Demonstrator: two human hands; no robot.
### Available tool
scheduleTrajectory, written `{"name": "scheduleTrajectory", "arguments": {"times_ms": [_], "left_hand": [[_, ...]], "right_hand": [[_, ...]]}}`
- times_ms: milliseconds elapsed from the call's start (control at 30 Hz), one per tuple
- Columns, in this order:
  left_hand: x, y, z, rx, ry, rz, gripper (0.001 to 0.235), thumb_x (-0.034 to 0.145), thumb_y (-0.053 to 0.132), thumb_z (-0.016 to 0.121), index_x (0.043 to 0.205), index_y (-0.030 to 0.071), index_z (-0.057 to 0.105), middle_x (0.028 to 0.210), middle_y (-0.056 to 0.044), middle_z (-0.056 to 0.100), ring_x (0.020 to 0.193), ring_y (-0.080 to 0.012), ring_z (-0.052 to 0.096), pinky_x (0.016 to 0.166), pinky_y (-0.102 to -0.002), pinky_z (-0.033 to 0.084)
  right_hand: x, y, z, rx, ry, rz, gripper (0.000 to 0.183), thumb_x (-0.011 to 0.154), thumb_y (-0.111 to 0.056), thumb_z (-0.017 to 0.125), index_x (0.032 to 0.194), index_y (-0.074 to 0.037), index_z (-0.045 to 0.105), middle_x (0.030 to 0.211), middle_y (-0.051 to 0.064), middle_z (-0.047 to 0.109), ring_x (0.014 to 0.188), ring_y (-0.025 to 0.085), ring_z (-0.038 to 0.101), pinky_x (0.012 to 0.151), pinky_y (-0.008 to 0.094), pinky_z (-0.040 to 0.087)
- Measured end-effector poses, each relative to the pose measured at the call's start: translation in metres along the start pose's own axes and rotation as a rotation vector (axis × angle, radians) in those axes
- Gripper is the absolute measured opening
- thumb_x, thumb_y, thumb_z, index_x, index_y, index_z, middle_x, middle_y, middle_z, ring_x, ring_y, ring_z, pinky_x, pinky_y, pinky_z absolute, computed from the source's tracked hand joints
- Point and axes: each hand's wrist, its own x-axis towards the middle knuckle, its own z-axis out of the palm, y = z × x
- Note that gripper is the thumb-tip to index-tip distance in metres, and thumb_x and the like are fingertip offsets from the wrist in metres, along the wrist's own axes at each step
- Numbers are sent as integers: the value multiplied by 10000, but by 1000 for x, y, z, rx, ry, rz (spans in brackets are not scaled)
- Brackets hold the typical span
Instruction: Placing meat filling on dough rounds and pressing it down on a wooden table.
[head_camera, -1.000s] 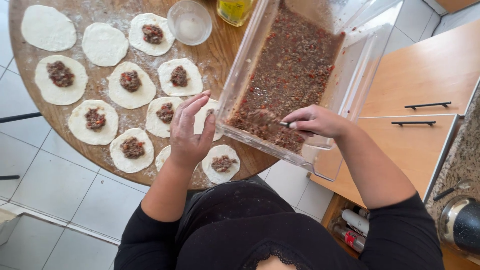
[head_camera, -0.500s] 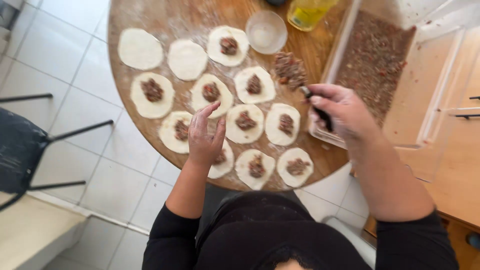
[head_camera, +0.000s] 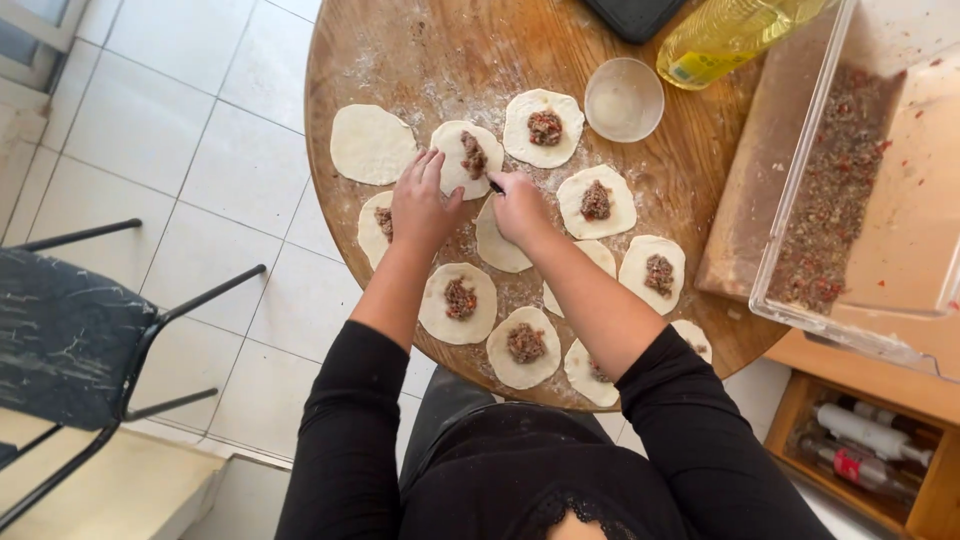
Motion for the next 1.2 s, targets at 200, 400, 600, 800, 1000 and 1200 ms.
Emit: {"name": "scheduleTrajectory", "arguments": {"times_ms": [200, 400, 600, 800, 1000, 1200], "left_hand": [[20, -9, 39, 1, -52, 48, 716, 736, 281, 864, 1325, -31, 601, 1395, -196, 613, 1359, -373, 509, 1128, -471, 395], [20, -20, 61, -15, -31, 2, 588, 815, 247, 846, 1325, 44, 634, 1390, -110, 655, 1391, -304, 529, 1166, -456, 406], [27, -25, 68, 38, -26, -147, 533, 764, 230, 828, 1260, 107, 679, 1330, -59, 701, 1384, -296, 526, 1144, -461, 394], [34, -8, 34, -15, -31, -31, 644, 777, 331, 870, 1303, 48, 630, 1334, -152, 650, 1383, -359, 474, 1125, -513, 357], [34, -14, 38, 36, -85, 33, 592, 791, 262, 863, 1314, 72, 661, 1319, -138, 689, 1397, -356, 487, 1135, -531, 377], [25, 70, -2, -122, 162, 88, 517, 895, 198, 870, 1314, 7, 635, 1281, -168, 690, 1363, -380, 541, 1122, -516, 446]], "right_hand": [[-12, -34, -2, -148, 2, 106, 433, 856, -5, 599, 1271, -70, 702, 1200, 217, 626, 1090, 399, 624, 947, 448, 515], [-22, -44, -2, -160, -9, 75, 455, 870, 32, 570, 1310, -33, 669, 1203, 192, 612, 1097, 387, 617, 956, 440, 521], [-31, -47, -13, -297, -55, 13, 497, 879, 47, 567, 1365, -28, 638, 1173, 206, 604, 1082, 394, 607, 930, 454, 510], [-33, -47, -43, -100, -54, 67, 492, 886, -12, 575, 1373, -50, 630, 1195, 185, 625, 1079, 367, 636, 959, 430, 516], [-45, -59, -66, 164, -25, 38, 414, 955, -34, 595, 1365, -52, 651, 1152, 160, 662, 1058, 323, 662, 955, 391, 525], [-129, -72, -187, 646, -52, 166, 438, 1033, -96, 561, 1460, -2, 529, 1184, 52, 645, 912, 86, 583, 866, 238, 534]]}}
